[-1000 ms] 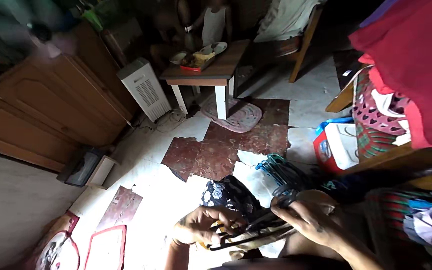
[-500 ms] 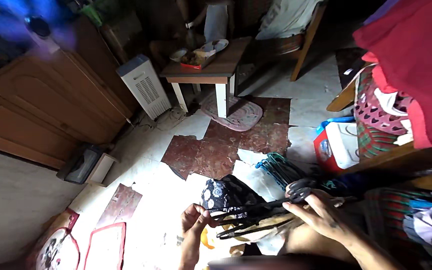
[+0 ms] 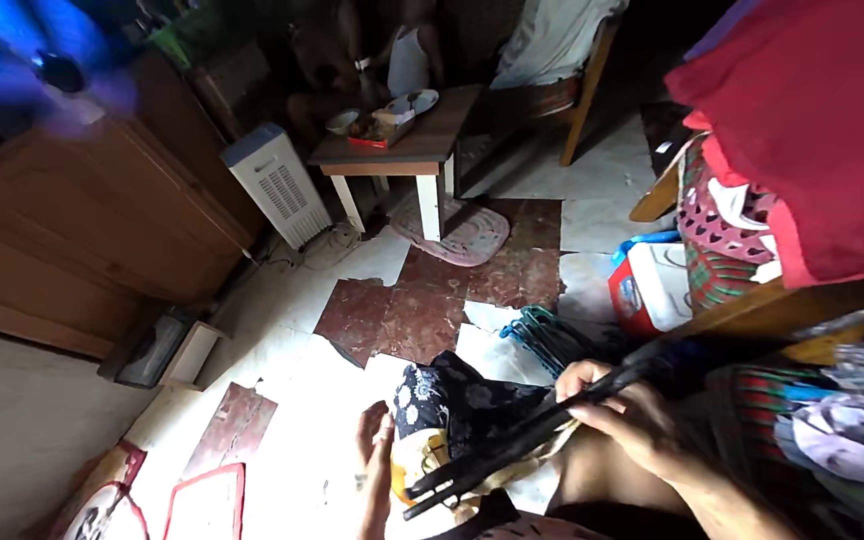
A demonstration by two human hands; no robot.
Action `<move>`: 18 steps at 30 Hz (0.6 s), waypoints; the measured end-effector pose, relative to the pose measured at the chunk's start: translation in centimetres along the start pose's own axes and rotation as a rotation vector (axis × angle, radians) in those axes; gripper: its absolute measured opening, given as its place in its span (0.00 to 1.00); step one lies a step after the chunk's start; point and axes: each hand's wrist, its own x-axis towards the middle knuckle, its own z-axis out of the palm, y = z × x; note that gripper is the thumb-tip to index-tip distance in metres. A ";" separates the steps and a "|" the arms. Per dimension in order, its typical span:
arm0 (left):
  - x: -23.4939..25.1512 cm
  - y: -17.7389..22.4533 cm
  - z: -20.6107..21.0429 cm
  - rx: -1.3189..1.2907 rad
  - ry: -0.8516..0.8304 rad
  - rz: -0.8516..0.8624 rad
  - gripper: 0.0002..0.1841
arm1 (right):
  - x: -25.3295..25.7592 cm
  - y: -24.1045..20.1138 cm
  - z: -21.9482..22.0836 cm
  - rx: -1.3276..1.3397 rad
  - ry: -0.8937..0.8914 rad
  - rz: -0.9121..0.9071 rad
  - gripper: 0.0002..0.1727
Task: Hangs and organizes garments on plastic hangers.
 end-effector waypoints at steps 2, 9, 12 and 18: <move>-0.3 2.6 -0.9 -0.113 -0.123 0.114 0.33 | 0.0 -0.6 1.2 -0.100 -0.049 -0.062 0.15; -5.3 11.9 -3.3 0.909 -0.643 0.426 0.46 | 0.4 -2.8 9.0 -0.564 -0.109 -0.262 0.14; -5.9 9.9 -1.4 1.164 -0.455 0.327 0.34 | -0.2 -3.2 11.8 -0.626 -0.227 -0.349 0.13; -5.0 5.6 -4.6 1.007 -0.332 0.436 0.08 | 2.0 -3.6 9.0 -0.653 -0.694 -0.077 0.22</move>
